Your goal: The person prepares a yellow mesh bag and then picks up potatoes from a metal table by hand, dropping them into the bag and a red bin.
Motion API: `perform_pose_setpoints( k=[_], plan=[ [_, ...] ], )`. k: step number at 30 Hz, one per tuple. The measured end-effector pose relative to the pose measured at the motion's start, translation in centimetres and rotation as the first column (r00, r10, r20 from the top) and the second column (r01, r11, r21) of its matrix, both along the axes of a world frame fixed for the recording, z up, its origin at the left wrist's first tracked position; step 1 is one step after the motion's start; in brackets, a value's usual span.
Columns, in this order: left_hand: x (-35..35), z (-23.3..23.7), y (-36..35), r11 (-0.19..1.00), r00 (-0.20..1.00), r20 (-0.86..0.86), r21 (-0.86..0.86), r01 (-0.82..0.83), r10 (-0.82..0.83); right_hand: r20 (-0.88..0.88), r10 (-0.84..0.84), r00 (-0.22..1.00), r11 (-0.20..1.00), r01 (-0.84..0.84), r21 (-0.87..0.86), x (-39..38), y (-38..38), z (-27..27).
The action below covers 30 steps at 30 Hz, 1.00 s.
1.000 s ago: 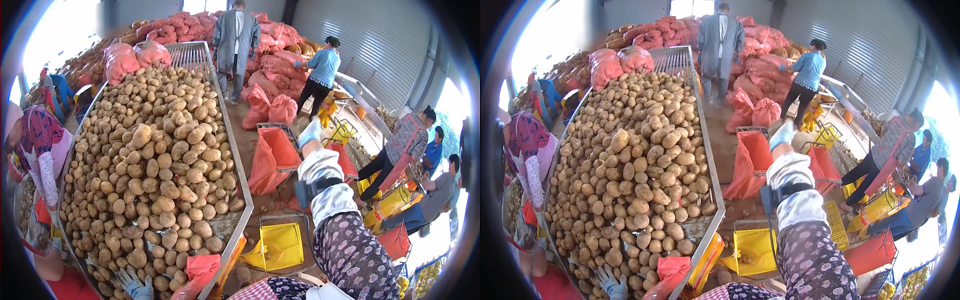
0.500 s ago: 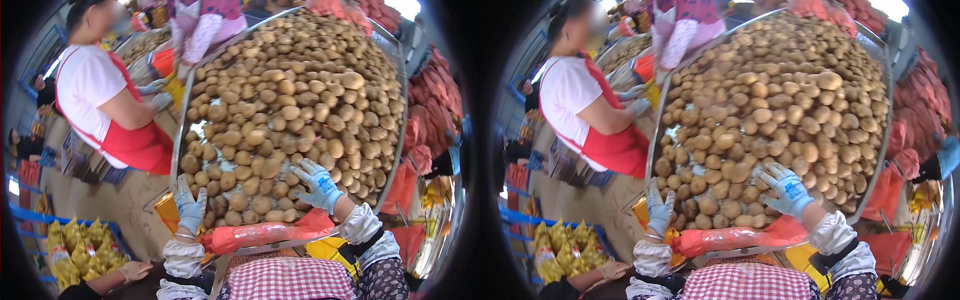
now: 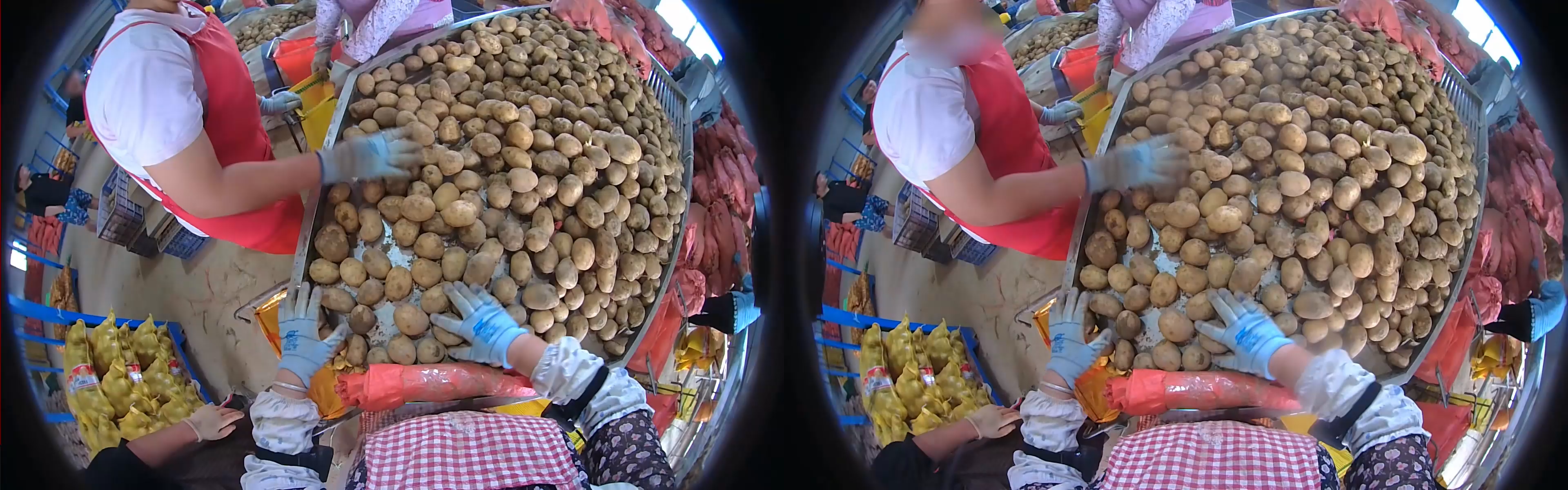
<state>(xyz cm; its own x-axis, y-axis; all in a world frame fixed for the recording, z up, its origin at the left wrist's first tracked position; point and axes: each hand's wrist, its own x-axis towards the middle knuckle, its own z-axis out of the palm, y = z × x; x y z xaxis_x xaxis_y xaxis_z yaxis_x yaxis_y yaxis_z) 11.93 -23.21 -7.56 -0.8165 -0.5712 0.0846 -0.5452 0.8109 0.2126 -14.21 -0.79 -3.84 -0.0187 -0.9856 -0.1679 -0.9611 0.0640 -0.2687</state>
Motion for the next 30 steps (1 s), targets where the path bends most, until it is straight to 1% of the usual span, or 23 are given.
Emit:
perform_pose_setpoints(
  k=[1,3,5,6,7,8,9,10,11,12,13,16,17,18,19,21,23,24,25,26,27,29,30],
  plan=[
    [-0.4,0.0,0.2,1.000,1.000,0.008,0.006,0.003,-0.003,0.089,0.042,0.995,0.996,-0.049,0.081,0.5,0.1,-0.3],
    [-3.3,0.6,0.8,0.998,0.985,-0.166,0.041,0.041,-0.033,0.101,0.074,0.992,0.996,-0.078,0.034,1.5,-1.6,-0.8],
    [-4.6,0.3,0.6,0.999,0.997,-0.071,0.023,0.030,-0.028,0.124,0.173,0.977,0.985,-0.171,-0.027,2.3,-3.0,-1.0],
    [-4.2,-0.9,-0.1,0.998,0.998,-0.049,0.052,0.041,-0.038,0.084,0.153,0.985,0.976,-0.137,-0.171,2.4,-3.0,-0.2],
    [-3.9,-1.4,-0.9,0.995,0.998,-0.028,0.081,0.056,-0.053,0.088,0.145,0.986,0.977,-0.129,-0.168,2.0,-2.6,0.0],
    [-3.0,-1.6,-1.4,0.987,0.977,-0.158,0.056,0.151,-0.140,0.177,0.028,0.984,0.988,0.000,-0.154,0.9,-1.8,0.0],
    [-2.1,-1.6,-1.3,0.987,0.978,-0.157,0.062,0.148,-0.137,0.265,-0.084,0.961,0.985,0.120,-0.125,0.1,-0.9,0.1],
    [-1.2,-1.5,-1.1,0.990,0.978,-0.188,0.092,0.109,-0.090,0.186,-0.250,0.950,0.960,0.268,-0.079,0.0,-0.1,1.1],
    [-0.7,-1.5,-1.0,0.990,0.975,-0.217,0.121,0.072,-0.044,0.143,-0.289,0.946,0.956,0.278,0.096,-0.1,0.3,0.7],
    [-1.3,-1.7,-0.7,0.993,0.967,-0.227,-0.057,0.106,-0.117,0.182,-0.205,0.962,0.978,0.210,-0.009,0.5,0.6,-0.2],
    [-2.4,-1.5,-0.4,0.992,0.966,-0.226,-0.060,0.112,-0.123,0.206,-0.120,0.971,0.982,0.146,-0.119,0.9,0.7,-0.8],
    [-6.5,-0.2,0.4,0.999,0.975,0.221,0.025,-0.023,0.017,0.374,-0.143,0.916,0.987,0.160,-0.016,1.7,-0.4,-0.8],
    [-7.7,0.2,-0.4,0.999,0.975,0.221,0.032,-0.014,0.007,0.373,-0.153,0.915,0.986,0.169,-0.010,1.6,-0.2,-1.1],
    [-8.8,0.4,-1.0,0.999,0.945,0.327,0.046,-0.026,0.010,0.670,-0.337,0.662,0.921,0.378,0.090,1.5,0.1,-1.5],
    [-9.5,0.7,-1.6,0.998,0.903,0.430,0.054,-0.044,0.017,0.850,-0.442,0.287,0.818,0.517,0.251,1.3,0.1,-1.5],
    [-10.1,1.4,-2.9,0.999,0.901,0.432,0.048,0.023,-0.041,0.918,-0.391,0.063,0.744,0.608,0.276,0.3,1.0,-1.6],
    [-9.8,2.2,-2.9,0.995,0.898,0.429,0.037,0.089,-0.096,0.907,-0.419,-0.035,0.748,0.554,0.366,-0.7,2.0,-0.2],
    [-9.4,2.6,-2.5,0.992,0.986,0.160,0.124,0.028,-0.048,0.908,-0.417,-0.035,0.748,0.554,0.365,-0.3,1.8,1.2],
    [-9.0,3.2,-2.1,0.975,0.993,-0.111,0.221,-0.001,0.026,0.910,-0.305,-0.281,0.741,0.531,0.412,0.7,1.4,2.6],
    [-9.8,5.6,-0.2,0.780,0.953,-0.279,0.620,0.086,0.117,0.841,-0.173,-0.513,0.736,0.499,0.457,1.7,1.0,3.4],
    [-10.8,6.3,1.8,0.627,0.913,-0.408,0.703,0.336,-0.032,0.836,-0.170,-0.522,0.731,0.502,0.462,2.3,0.6,3.4],
    [-11.8,5.0,5.3,0.700,0.741,-0.663,0.478,0.531,-0.110,0.758,-0.104,-0.644,0.794,0.405,0.454,2.0,-0.5,3.8],
    [-10.8,4.5,4.9,0.702,0.740,-0.662,0.472,0.533,-0.117,0.783,-0.165,-0.600,0.744,0.445,0.498,1.3,-0.2,4.6]
  ],
)
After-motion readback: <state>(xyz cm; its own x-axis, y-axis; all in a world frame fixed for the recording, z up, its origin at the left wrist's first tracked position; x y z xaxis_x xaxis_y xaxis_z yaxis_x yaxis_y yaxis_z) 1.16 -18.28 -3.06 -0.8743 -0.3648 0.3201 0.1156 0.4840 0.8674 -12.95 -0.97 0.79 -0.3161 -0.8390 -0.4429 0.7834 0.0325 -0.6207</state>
